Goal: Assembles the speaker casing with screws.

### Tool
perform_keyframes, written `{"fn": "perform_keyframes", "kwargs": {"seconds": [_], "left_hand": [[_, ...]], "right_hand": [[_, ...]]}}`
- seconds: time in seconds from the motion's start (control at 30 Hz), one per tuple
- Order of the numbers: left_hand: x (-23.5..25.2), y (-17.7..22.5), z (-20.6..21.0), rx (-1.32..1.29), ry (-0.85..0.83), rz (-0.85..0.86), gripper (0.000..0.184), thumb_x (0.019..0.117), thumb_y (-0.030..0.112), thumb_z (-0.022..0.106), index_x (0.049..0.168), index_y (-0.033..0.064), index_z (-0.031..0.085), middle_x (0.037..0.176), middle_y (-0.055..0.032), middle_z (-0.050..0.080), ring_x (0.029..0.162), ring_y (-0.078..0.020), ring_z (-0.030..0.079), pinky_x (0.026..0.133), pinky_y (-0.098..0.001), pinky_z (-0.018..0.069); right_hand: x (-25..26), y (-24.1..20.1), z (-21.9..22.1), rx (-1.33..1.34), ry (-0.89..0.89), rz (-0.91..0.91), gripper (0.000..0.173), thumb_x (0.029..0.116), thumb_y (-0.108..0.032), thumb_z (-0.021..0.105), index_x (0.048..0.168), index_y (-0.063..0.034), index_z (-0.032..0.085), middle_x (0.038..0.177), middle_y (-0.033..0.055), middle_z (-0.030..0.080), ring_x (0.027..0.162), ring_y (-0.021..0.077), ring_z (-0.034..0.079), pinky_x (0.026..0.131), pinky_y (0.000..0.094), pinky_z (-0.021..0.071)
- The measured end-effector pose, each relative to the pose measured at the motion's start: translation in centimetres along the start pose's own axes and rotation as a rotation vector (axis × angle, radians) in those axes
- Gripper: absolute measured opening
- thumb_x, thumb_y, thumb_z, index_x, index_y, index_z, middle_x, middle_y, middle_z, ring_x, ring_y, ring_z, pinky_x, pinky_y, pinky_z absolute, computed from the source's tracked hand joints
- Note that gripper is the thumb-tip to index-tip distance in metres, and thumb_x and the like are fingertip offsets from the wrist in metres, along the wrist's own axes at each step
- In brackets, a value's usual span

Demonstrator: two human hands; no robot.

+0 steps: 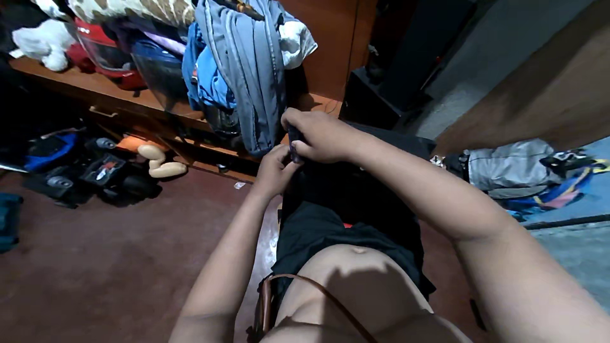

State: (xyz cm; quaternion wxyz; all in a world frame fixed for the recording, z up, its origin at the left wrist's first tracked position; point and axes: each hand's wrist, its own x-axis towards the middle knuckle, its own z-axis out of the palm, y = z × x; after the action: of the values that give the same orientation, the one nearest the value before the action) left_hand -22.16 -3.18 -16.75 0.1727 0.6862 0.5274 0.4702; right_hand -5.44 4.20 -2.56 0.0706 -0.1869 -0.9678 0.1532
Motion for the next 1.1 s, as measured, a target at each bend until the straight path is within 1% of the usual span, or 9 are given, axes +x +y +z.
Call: {"fn": "perform_keyframes", "kwargs": {"seconds": [0.17, 0.23, 0.3, 0.33, 0.43, 0.53, 0.67, 0.83, 1.1], "left_hand": [[-0.7, 0.2, -0.5, -0.314, -0.089, -0.077, 0.03, 0.0963, 0.012, 0.063, 0.124, 0.0024, 0.067, 0.117, -0.0057, 0.07, 0.099, -0.0077, 0.069, 0.089, -0.0293, 0.0593], [-0.4, 0.4, -0.3, -0.305, -0.038, -0.081, 0.023, 0.1012, 0.015, 0.06, 0.119, 0.0023, 0.068, 0.108, -0.0037, 0.072, 0.093, -0.0057, 0.069, 0.087, -0.0285, 0.059], [-0.2, 0.5, 0.0, -0.254, 0.03, -0.114, 0.022, 0.0994, 0.016, 0.066, 0.115, 0.0022, 0.069, 0.102, -0.004, 0.073, 0.091, -0.0074, 0.07, 0.087, -0.0319, 0.0596], [-0.1, 0.8, 0.2, -0.234, 0.074, -0.141, 0.02, 0.096, 0.014, 0.071, 0.112, 0.0021, 0.07, 0.098, -0.0041, 0.074, 0.087, -0.0083, 0.07, 0.084, -0.0327, 0.0605], [-0.1, 1.9, 0.8, -0.186, 0.185, -0.199, 0.029, 0.0833, 0.012, 0.081, 0.108, 0.0043, 0.067, 0.097, -0.0029, 0.073, 0.088, -0.0079, 0.071, 0.084, -0.0321, 0.0611], [0.2, 2.7, 0.5, -0.121, 0.173, -0.229, 0.033, 0.0827, 0.017, 0.082, 0.11, 0.006, 0.068, 0.096, -0.0023, 0.073, 0.087, -0.0079, 0.07, 0.082, -0.033, 0.0603], [0.7, 2.5, 0.7, -0.015, 0.197, -0.181, 0.021, 0.0846, 0.016, 0.078, 0.096, 0.0049, 0.064, 0.081, -0.0023, 0.063, 0.07, -0.0081, 0.058, 0.067, -0.0292, 0.0514], [-0.5, 1.1, 1.7, 0.052, 0.201, -0.022, 0.03, 0.0919, 0.029, 0.073, 0.11, 0.0043, 0.074, 0.108, -0.008, 0.071, 0.106, -0.0149, 0.066, 0.096, -0.0378, 0.0532], [-0.9, 0.7, 1.7, -0.162, 0.154, -0.091, 0.026, 0.1011, 0.023, 0.062, 0.115, 0.0035, 0.071, 0.112, -0.0064, 0.071, 0.102, -0.008, 0.068, 0.095, -0.0321, 0.0564]], "right_hand": [[1.1, 2.6, 0.4, 0.372, -0.05, -0.194, 0.02, 0.0922, 0.002, 0.059, 0.111, -0.003, 0.06, 0.105, 0.0095, 0.065, 0.094, 0.0164, 0.064, 0.083, 0.0365, 0.0551], [2.0, 3.1, 0.5, 0.487, -0.043, -0.211, 0.01, 0.0902, 0.005, 0.059, 0.098, -0.0017, 0.062, 0.096, 0.0082, 0.064, 0.088, 0.0125, 0.063, 0.079, 0.0308, 0.0544], [2.5, 2.5, 0.6, 0.442, -0.005, -0.141, 0.008, 0.0924, -0.007, 0.066, 0.087, -0.0041, 0.061, 0.087, 0.0048, 0.06, 0.079, 0.0109, 0.057, 0.071, 0.0298, 0.049], [2.6, 1.8, 0.7, 0.358, 0.027, -0.057, 0.02, 0.0959, -0.021, 0.069, 0.086, -0.0051, 0.062, 0.083, 0.0044, 0.06, 0.075, 0.0128, 0.057, 0.068, 0.0333, 0.0483], [2.2, -1.3, 0.5, 0.038, 0.023, 0.239, 0.043, 0.1022, -0.051, 0.058, 0.113, -0.009, 0.064, 0.092, 0.0095, 0.068, 0.085, 0.0268, 0.069, 0.074, 0.0531, 0.0571], [2.3, -1.3, 0.4, 0.077, 0.035, 0.231, 0.028, 0.1041, -0.034, 0.059, 0.109, -0.0063, 0.065, 0.097, 0.0112, 0.068, 0.09, 0.026, 0.068, 0.079, 0.0497, 0.0559], [2.6, -0.1, 0.8, 0.172, 0.132, 0.219, 0.015, 0.0997, -0.018, 0.06, 0.103, -0.0047, 0.064, 0.094, 0.0107, 0.065, 0.085, 0.0232, 0.065, 0.076, 0.0451, 0.0538], [2.0, -0.8, 2.8, 0.077, 0.265, 0.158, 0.014, 0.0998, -0.016, 0.056, 0.102, -0.0044, 0.064, 0.095, 0.0117, 0.067, 0.089, 0.0262, 0.069, 0.077, 0.0465, 0.0564], [3.2, 3.7, 2.3, 0.427, 0.144, -0.248, 0.016, 0.0964, -0.01, 0.064, 0.084, -0.0036, 0.057, 0.084, 0.006, 0.055, 0.076, 0.0127, 0.054, 0.069, 0.0293, 0.0466]]}}
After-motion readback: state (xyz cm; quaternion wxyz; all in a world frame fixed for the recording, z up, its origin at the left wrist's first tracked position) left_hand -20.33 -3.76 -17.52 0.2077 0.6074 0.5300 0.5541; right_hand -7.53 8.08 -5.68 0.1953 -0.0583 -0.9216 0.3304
